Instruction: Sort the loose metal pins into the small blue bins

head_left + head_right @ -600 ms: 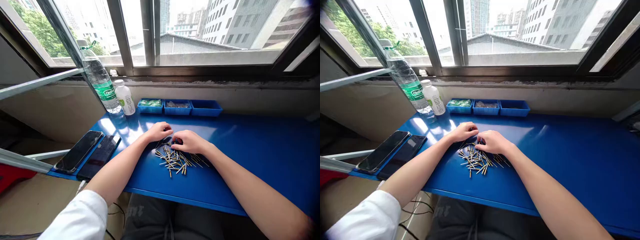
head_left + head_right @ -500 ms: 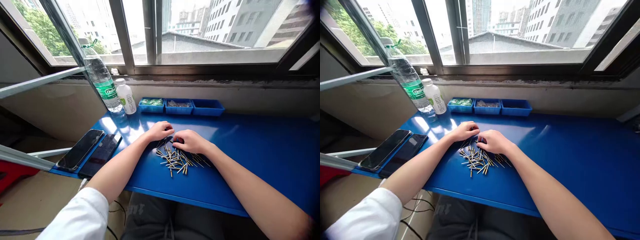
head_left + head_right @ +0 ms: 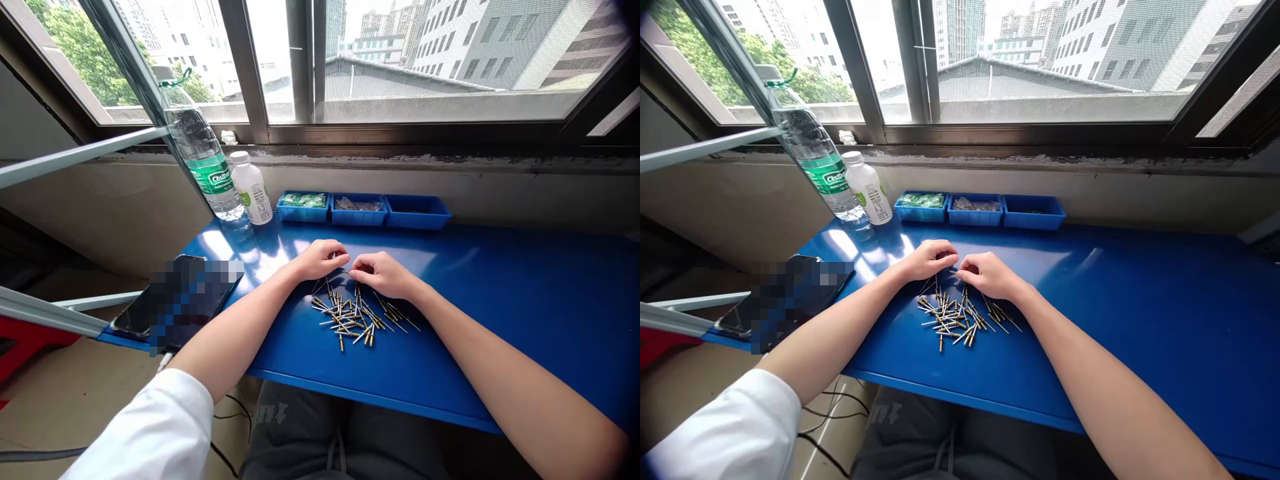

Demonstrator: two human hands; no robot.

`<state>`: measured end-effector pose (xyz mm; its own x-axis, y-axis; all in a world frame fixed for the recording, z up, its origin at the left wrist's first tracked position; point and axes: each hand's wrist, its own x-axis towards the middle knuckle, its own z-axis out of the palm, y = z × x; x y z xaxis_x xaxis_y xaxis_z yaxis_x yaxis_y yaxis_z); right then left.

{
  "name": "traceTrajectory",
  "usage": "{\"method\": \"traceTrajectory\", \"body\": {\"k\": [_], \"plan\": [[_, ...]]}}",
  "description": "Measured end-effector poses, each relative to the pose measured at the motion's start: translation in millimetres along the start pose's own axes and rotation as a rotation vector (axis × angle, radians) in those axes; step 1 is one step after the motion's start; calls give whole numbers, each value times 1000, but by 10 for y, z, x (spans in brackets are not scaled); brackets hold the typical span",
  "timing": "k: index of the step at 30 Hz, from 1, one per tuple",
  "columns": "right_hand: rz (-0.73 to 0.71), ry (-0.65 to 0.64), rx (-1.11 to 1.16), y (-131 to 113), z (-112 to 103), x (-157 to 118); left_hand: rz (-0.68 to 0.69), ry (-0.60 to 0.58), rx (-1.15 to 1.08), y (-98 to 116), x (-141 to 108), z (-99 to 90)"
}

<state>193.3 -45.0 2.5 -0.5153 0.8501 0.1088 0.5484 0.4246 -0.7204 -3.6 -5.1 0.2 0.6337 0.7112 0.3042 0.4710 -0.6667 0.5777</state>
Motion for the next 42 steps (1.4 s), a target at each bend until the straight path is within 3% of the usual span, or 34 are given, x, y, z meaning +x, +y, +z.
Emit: {"method": "traceTrajectory", "body": {"k": [7,14,21,31,42], "plan": [[12,170,158,78,79,37,139,48,13,89,-13,13],[-61,372,124,51,106,35,136,115,-27,47,-8,14],[-38,465,143,59,72,23,141,247,14,16,-1,34],[-20,455,42,54,12,4,91,338,72,-46,21,76],[-95,404,-90,97,11,16,52,334,97,-27,19,81]]}}
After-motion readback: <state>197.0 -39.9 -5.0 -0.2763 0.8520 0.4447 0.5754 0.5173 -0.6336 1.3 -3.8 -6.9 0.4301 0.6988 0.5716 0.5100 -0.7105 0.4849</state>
